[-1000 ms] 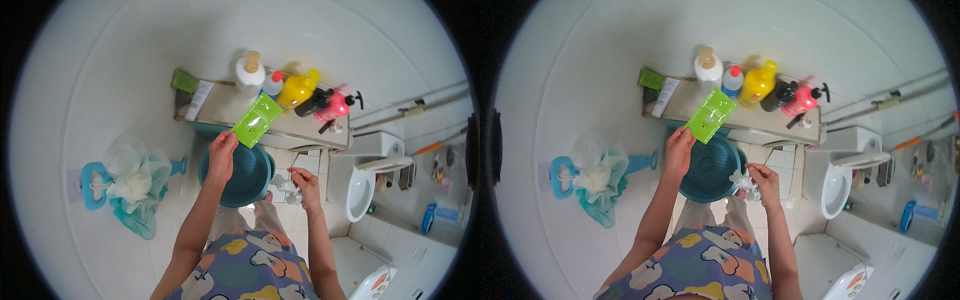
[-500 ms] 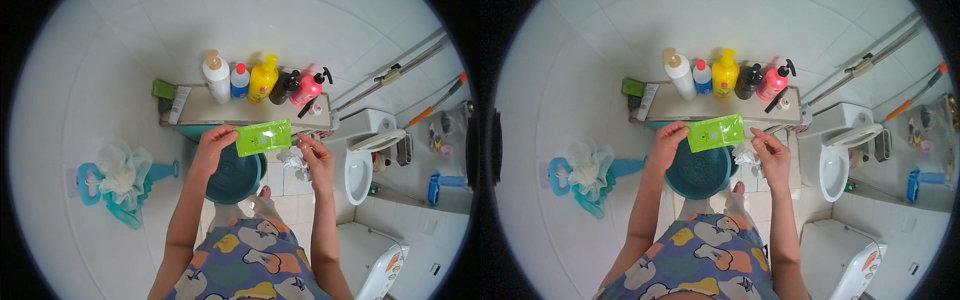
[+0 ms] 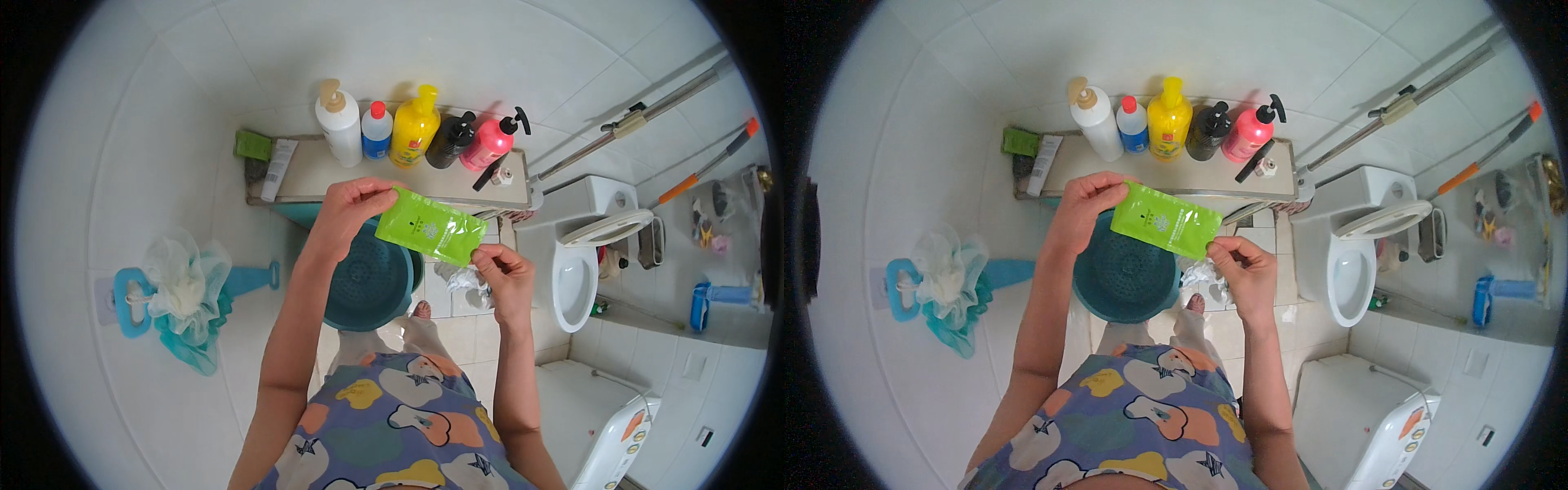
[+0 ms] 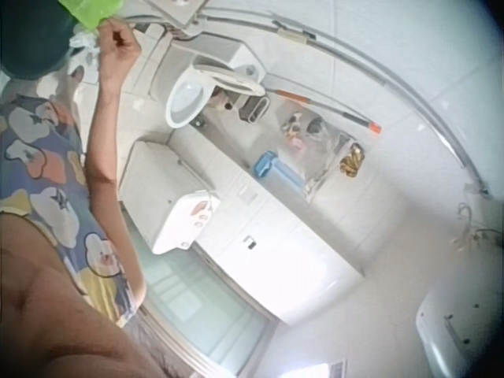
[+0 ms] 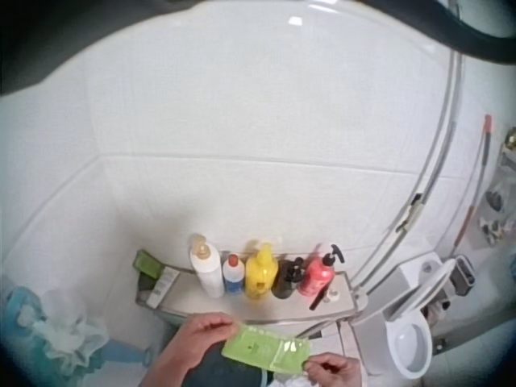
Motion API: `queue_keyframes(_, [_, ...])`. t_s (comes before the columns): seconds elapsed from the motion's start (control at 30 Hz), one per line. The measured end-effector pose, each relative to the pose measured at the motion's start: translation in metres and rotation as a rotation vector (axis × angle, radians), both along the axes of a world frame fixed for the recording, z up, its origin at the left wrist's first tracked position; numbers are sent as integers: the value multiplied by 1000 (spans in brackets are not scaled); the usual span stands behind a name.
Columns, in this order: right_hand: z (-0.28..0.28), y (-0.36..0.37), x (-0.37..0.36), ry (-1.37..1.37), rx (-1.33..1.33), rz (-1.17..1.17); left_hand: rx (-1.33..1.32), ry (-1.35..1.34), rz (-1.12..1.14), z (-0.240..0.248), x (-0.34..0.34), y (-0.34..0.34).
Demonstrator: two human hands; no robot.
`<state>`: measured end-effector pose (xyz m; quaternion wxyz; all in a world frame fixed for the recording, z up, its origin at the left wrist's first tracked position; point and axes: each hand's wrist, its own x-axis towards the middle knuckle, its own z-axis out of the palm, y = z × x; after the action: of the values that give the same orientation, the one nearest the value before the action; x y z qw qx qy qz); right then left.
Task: The person wipes the shower faucet with a cloth, rearranges toiletry bottles and packets on a shelf, rinses and wrings the cloth in a bucket of water, and wipes down the surfaces and control knobs of a washing machine with cloths.
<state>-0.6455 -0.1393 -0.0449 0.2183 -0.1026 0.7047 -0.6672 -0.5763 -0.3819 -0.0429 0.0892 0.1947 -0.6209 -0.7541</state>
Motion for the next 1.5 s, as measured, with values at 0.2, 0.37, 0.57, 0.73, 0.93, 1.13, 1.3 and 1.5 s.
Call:
queue_keyframes(0.2, [3,7,10,-207,-144,147,-144,27,-117,36,-15,-1])
queue_keyframes(0.37, [8,13,19,-158,-225,167,-223,68,-240,53,-26,-1])
queue_keyframes(0.57, [12,29,29,-145,-269,125,-251,100,-327,63,-38,14])
queue_keyframes(0.73, [15,42,27,-153,-285,89,-263,90,-333,65,-40,27])
queue_keyframes(0.93, [14,52,27,-139,-300,96,-211,117,-344,66,-43,38])
queue_keyframes(1.13, [17,52,22,-99,-283,102,-221,107,-320,67,-38,38])
queue_keyframes(1.3, [16,48,26,-68,-271,136,-249,133,-342,74,-41,38])
queue_keyframes(1.5, [18,46,32,-91,-265,172,-281,161,-406,85,-45,39])
